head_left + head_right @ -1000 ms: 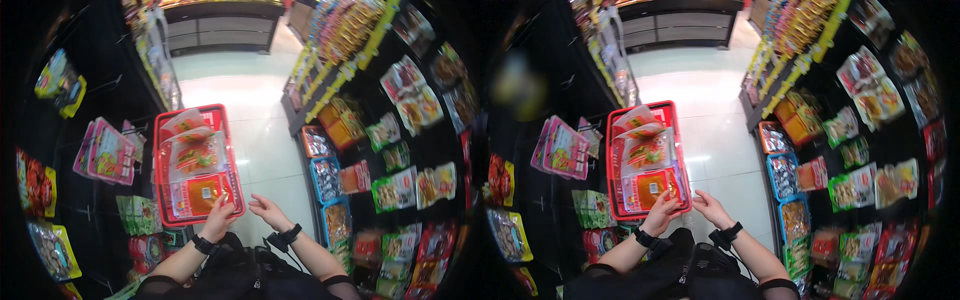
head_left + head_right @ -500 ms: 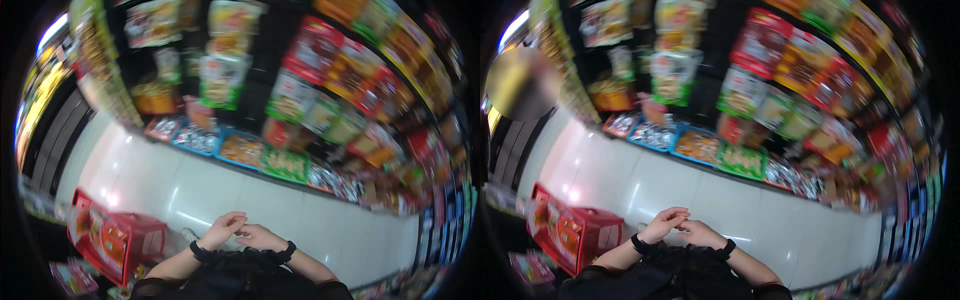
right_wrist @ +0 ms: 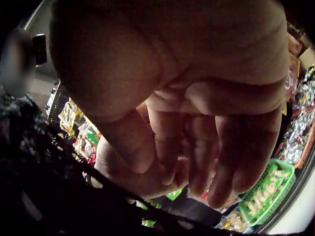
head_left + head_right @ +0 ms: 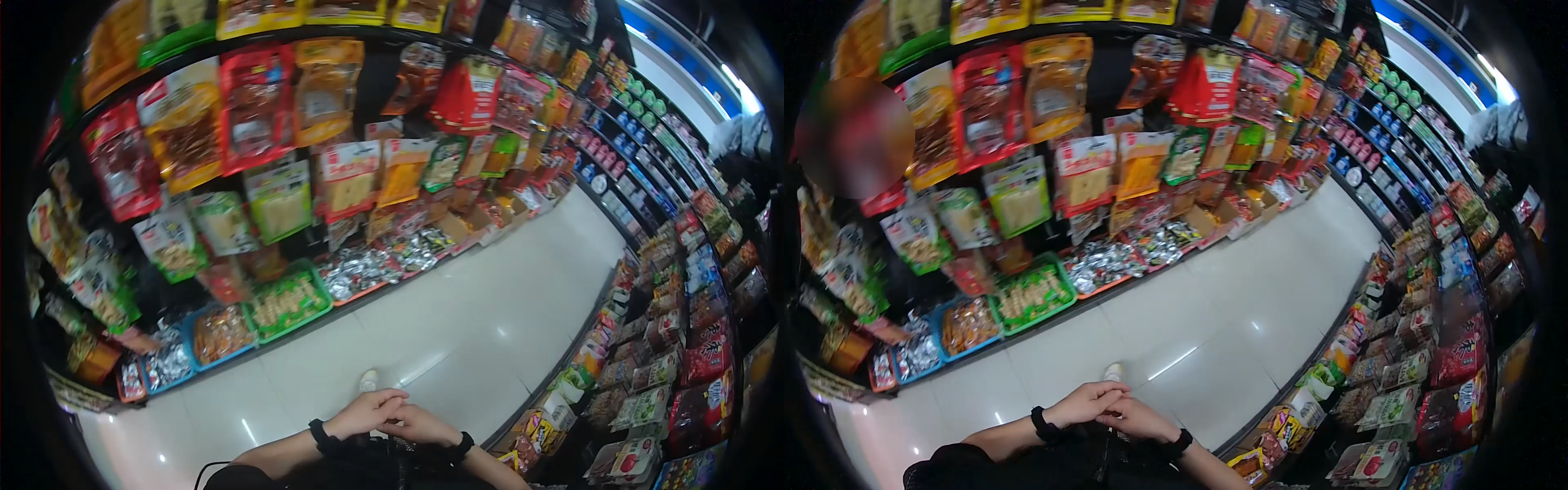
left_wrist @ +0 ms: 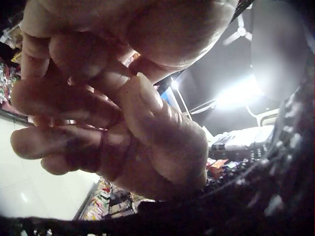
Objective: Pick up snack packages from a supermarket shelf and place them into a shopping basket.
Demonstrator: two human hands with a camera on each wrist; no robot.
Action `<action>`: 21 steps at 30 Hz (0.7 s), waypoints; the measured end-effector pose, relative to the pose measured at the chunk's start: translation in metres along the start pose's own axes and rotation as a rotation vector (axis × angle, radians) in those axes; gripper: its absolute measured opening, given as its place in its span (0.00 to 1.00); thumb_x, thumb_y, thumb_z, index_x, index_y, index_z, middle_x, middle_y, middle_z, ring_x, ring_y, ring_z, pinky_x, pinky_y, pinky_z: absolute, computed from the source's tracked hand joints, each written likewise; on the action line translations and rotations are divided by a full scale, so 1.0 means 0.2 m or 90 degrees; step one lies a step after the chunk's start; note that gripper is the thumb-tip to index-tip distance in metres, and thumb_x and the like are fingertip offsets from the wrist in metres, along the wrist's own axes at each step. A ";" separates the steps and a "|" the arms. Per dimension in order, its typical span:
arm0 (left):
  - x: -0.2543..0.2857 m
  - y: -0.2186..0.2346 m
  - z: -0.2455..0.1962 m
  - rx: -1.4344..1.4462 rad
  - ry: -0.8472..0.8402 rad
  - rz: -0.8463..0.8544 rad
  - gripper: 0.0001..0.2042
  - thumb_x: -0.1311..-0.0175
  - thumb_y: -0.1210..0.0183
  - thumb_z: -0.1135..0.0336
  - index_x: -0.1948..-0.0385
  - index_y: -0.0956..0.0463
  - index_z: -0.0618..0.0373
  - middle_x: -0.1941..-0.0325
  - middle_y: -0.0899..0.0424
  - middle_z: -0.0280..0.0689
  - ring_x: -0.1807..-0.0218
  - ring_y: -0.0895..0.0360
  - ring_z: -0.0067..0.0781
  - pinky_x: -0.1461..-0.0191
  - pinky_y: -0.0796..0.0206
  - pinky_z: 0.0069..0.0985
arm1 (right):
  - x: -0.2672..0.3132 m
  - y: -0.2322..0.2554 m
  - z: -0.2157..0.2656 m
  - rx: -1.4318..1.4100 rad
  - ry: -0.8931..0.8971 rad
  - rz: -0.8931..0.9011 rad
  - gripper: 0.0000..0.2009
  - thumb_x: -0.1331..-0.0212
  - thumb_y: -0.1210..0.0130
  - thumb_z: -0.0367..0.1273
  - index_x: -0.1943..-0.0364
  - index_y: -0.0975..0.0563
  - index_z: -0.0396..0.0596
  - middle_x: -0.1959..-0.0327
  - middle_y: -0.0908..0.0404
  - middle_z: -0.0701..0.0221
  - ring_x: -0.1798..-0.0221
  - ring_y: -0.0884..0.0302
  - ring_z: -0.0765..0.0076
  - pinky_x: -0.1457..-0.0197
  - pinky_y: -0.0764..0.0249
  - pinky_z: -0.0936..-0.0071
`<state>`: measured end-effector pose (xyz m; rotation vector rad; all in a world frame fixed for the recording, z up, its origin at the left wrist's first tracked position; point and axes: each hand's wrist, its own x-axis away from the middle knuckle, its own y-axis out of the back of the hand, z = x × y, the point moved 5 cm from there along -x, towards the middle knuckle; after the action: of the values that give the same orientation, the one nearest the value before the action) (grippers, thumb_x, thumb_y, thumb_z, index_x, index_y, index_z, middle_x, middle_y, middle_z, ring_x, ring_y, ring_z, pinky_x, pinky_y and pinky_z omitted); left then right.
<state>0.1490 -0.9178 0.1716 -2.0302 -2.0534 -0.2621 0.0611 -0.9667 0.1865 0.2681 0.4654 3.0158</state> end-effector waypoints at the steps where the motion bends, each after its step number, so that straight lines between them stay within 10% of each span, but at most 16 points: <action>1: -0.12 0.00 -0.04 -0.005 -0.004 0.014 0.16 0.32 0.57 0.62 0.48 0.32 0.62 0.53 0.24 0.38 0.52 0.28 0.25 0.46 0.37 0.22 | -0.01 0.11 -0.03 -0.017 -0.007 -0.008 0.12 0.42 0.47 0.37 0.60 0.23 0.43 0.63 0.21 0.64 0.59 0.25 0.65 0.55 0.31 0.71; 14: -1.60 -0.05 -0.78 -0.270 -0.170 0.314 0.21 0.35 0.54 0.58 0.42 0.38 0.57 0.47 0.27 0.42 0.46 0.30 0.32 0.43 0.41 0.26 | -0.06 1.60 -0.19 -0.013 0.010 -0.252 0.06 0.47 0.44 0.28 0.66 0.23 0.42 0.69 0.21 0.69 0.64 0.24 0.74 0.59 0.29 0.77; 21: -2.20 -0.25 -0.91 -0.238 -0.059 0.385 0.22 0.34 0.55 0.57 0.41 0.39 0.56 0.48 0.27 0.44 0.46 0.30 0.37 0.43 0.40 0.27 | 0.03 2.14 -0.65 -0.100 -0.029 -0.196 0.09 0.46 0.43 0.30 0.61 0.22 0.43 0.66 0.20 0.69 0.61 0.25 0.75 0.56 0.29 0.77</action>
<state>0.1085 -1.3928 0.2182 -2.8150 -1.4057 -0.4616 0.0092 -1.4104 0.1972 0.2289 0.2386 2.7194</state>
